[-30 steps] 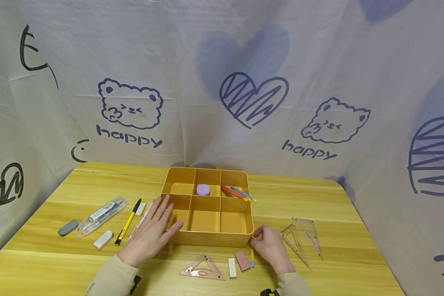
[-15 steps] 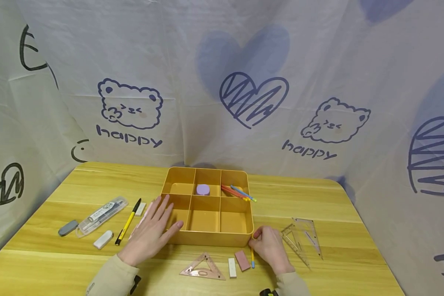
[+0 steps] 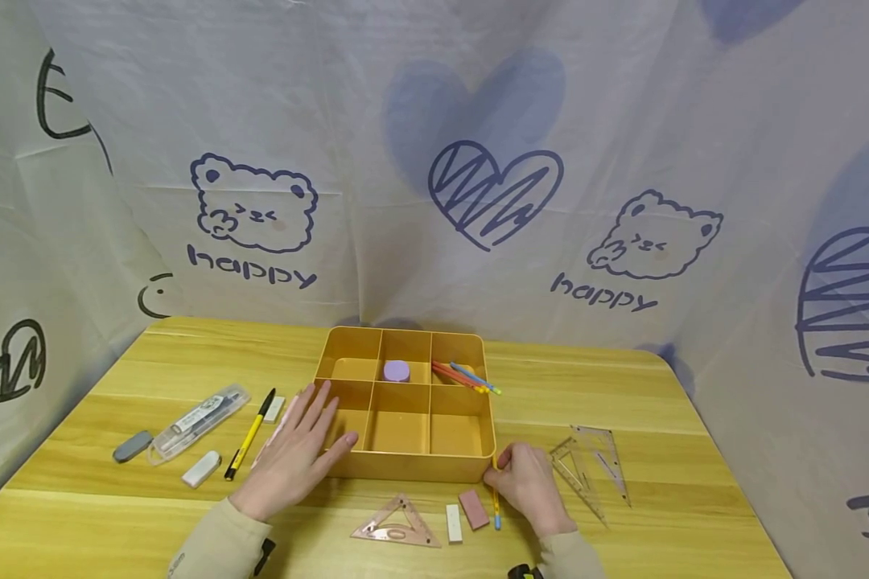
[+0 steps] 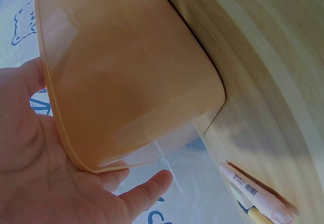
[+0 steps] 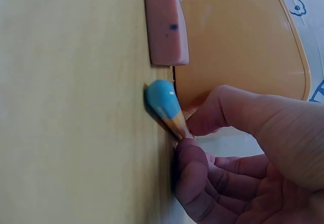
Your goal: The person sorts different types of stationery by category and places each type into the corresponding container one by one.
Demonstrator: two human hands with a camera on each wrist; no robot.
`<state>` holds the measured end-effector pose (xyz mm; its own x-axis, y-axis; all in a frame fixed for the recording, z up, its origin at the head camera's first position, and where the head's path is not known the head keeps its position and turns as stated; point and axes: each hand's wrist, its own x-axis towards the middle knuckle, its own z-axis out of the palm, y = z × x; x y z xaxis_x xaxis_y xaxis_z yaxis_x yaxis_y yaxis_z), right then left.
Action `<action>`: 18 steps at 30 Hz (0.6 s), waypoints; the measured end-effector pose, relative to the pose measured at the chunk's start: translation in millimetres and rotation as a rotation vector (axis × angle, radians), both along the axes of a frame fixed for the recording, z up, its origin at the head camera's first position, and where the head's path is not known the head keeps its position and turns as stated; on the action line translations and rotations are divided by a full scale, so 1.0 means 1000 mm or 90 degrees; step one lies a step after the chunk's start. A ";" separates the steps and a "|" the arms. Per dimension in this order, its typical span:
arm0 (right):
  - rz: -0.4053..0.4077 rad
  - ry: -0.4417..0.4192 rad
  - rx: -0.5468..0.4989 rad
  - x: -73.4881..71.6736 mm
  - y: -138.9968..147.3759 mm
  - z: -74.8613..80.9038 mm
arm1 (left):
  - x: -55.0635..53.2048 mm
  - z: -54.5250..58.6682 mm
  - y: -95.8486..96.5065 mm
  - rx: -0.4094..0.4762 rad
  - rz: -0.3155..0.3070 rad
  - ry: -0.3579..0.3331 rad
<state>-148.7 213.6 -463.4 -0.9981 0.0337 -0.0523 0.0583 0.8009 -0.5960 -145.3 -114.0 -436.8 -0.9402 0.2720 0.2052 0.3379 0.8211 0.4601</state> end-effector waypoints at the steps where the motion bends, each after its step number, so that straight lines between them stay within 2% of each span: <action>1: 0.000 0.001 0.003 0.000 0.000 0.001 | 0.001 0.002 0.000 -0.002 0.003 -0.009; 7: 0.005 0.018 0.032 0.001 -0.002 0.000 | 0.002 0.005 0.001 -0.006 0.003 -0.019; 18: 0.009 0.005 0.038 0.001 -0.002 0.000 | 0.002 0.005 0.001 -0.006 0.002 -0.017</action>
<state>-148.1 211.5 -463.8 -0.9988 0.0230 -0.0422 0.0424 0.8361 -0.5470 -143.6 -113.3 -432.2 -0.9462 0.2708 0.1773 0.3230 0.8261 0.4617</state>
